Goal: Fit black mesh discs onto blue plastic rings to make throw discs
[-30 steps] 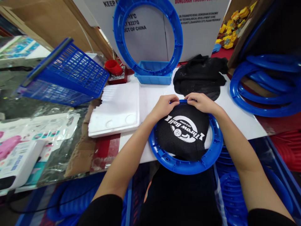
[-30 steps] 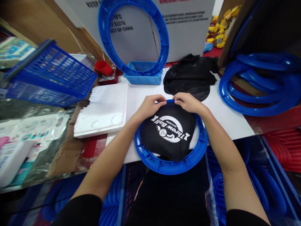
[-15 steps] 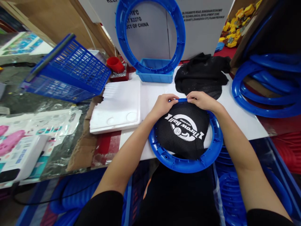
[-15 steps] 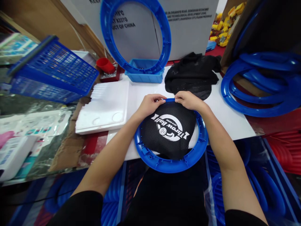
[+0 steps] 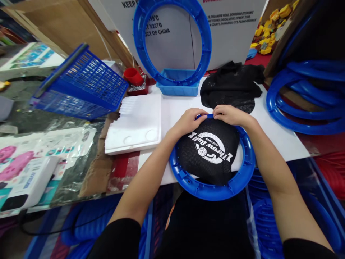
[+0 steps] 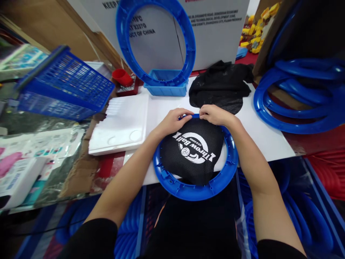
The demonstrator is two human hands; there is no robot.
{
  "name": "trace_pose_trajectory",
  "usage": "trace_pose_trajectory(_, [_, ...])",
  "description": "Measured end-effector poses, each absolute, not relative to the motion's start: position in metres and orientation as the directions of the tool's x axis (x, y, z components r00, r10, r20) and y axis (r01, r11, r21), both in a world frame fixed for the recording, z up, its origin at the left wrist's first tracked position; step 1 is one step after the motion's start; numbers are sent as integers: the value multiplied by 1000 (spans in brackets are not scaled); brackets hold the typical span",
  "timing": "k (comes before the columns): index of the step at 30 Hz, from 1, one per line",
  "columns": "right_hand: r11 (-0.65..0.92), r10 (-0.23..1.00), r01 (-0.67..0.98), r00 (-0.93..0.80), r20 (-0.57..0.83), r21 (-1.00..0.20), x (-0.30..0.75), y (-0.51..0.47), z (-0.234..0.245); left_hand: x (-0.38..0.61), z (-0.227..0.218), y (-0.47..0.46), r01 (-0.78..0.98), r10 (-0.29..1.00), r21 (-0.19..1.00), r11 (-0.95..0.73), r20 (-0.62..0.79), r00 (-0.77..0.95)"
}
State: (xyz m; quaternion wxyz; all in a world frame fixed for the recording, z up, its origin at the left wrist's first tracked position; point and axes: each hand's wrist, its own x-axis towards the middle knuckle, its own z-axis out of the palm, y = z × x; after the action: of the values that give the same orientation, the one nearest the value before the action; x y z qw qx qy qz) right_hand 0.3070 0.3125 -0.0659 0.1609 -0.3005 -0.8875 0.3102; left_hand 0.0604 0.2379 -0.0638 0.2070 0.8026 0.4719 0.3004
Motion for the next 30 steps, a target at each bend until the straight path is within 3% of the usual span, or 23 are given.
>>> trace_pose_trajectory(4, [591,609,380,-789,85,-711,315,315,-64,72,-57,236,649,869,585,-486,247,428])
trace_pose_trajectory(9, [524,538,347,-843,-14,-778,322,315,-55,80,-61,240,564,922,749,-347,160,354])
trace_pose_trajectory(16, [646,601,410,-793,98,-643,315,297,-57,83,-67,240,495,928,800,-340,198,317])
trace_pose_trajectory(25, [580,670,430,-735,106,-692,337,294,-47,78,-58,228,663,836,526,-532,200,512])
trace_pose_trajectory(30, [528,772,449,-607,188,-721,363,291,-29,74,-46,215,851,899,296,-434,81,430])
